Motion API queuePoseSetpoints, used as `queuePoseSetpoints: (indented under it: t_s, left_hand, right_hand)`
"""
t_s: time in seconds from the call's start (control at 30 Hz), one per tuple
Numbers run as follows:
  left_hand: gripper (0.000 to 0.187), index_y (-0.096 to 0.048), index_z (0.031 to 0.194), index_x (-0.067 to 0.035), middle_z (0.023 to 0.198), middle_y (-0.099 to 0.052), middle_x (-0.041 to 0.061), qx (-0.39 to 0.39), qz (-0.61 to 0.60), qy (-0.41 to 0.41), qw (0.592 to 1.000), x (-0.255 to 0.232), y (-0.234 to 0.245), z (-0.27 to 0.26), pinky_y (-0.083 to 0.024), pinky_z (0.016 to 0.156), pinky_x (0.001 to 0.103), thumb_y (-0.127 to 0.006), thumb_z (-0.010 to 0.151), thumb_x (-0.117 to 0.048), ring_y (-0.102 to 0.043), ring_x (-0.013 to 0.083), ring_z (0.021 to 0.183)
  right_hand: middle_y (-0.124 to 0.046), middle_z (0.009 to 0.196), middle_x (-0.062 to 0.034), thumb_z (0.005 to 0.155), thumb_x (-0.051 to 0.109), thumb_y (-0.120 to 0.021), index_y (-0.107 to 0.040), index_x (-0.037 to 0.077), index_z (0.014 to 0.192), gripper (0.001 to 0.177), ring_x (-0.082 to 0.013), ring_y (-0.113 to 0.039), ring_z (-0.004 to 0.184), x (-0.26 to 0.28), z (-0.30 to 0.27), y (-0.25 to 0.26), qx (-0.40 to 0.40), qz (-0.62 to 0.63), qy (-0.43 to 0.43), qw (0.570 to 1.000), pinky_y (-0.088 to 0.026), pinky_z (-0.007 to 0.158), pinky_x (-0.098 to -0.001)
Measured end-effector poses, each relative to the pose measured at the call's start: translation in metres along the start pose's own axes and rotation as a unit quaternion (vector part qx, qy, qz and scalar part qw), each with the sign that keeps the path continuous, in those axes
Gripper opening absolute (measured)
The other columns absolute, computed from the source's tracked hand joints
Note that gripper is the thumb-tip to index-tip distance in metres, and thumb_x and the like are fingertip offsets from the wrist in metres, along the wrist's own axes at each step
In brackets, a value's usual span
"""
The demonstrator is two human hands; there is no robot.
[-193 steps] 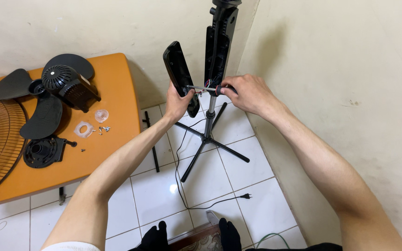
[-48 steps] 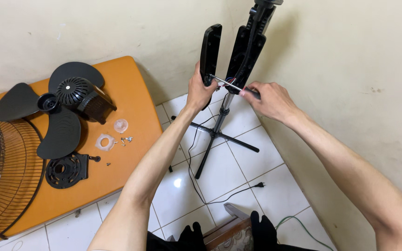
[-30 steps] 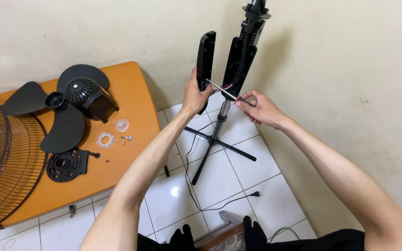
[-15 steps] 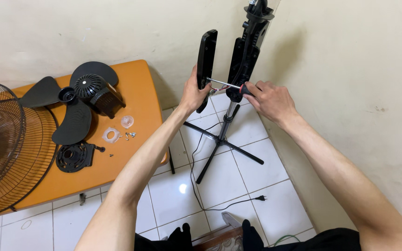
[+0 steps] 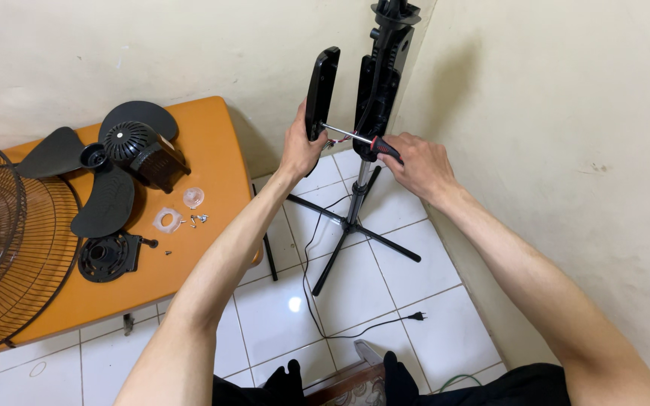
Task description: The person uses a screwdriver to fasten screws into the control panel housing of a standing electric fan. They repeatedly pick up screws from a nearby table and tighten them into the fan's base while holding the housing in place.
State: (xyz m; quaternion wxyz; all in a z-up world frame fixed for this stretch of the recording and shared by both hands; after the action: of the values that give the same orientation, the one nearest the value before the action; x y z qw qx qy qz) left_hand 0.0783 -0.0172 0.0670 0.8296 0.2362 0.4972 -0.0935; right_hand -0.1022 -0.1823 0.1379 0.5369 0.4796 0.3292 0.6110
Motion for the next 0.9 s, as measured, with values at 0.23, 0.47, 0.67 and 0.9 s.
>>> queuePoseSetpoints:
  t_s: [0.23,0.47,0.67,0.9]
  left_hand:
    - [0.074,-0.036,0.156,-0.014,0.093,-0.067,0.015,0.040,0.012,0.011,0.999,-0.001,0.001,0.007,-0.058,0.081,0.040,-0.062,0.088,0.000,-0.068,0.0272,0.083]
    - [0.080,-0.034,0.155,-0.011,0.112,-0.071,0.021,0.007,0.027,-0.028,0.999,0.005,0.003,0.010,-0.056,0.091,0.043,-0.072,0.085,-0.002,-0.072,0.0343,0.102]
    - [0.081,-0.033,0.156,-0.011,0.121,-0.070,0.023,0.030,0.032,-0.058,0.997,0.008,0.002,0.005,-0.054,0.097,0.046,-0.073,0.087,0.000,-0.069,0.0392,0.114]
    - [0.086,-0.029,0.153,-0.012,0.111,-0.071,0.020,0.032,0.029,-0.002,0.999,0.017,-0.004,0.008,-0.057,0.091,0.045,-0.079,0.083,-0.007,-0.073,0.0359,0.102]
  right_hand:
    - [-0.072,0.092,-0.0172,0.093,0.033,-0.074,-0.073,0.011,0.118,0.034,-0.0360,-0.068,0.078,-0.018,0.004,-0.011,0.131,0.250,-0.123,0.951,-0.054,0.072,-0.0423]
    - [-0.075,0.105,-0.0117,0.089,0.029,-0.077,-0.072,0.007,0.109,0.030,-0.0323,-0.072,0.087,-0.004,0.008,0.005,-0.001,0.057,-0.004,0.998,-0.056,0.075,-0.0429]
    - [-0.077,0.105,-0.0085,0.096,0.037,-0.070,-0.075,0.019,0.121,0.031,-0.0311,-0.072,0.090,-0.016,0.006,0.000,0.104,0.091,-0.071,0.988,-0.057,0.080,-0.0432]
    - [-0.072,0.113,-0.0108,0.088,0.032,-0.075,-0.070,0.009,0.116,0.037,-0.0329,-0.071,0.088,-0.010,0.006,0.005,0.034,0.042,-0.010,0.998,-0.058,0.075,-0.0440]
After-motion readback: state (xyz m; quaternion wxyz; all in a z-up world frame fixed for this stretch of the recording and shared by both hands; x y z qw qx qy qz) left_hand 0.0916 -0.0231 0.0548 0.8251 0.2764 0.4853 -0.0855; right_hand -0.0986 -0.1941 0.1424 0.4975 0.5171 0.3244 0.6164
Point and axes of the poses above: each hand's wrist, its own z-axis towards the middle knuckle, its own y-axis out of the back of the hand, x = y × z, the point moved 5 cm from there along z, towards the middle knuckle
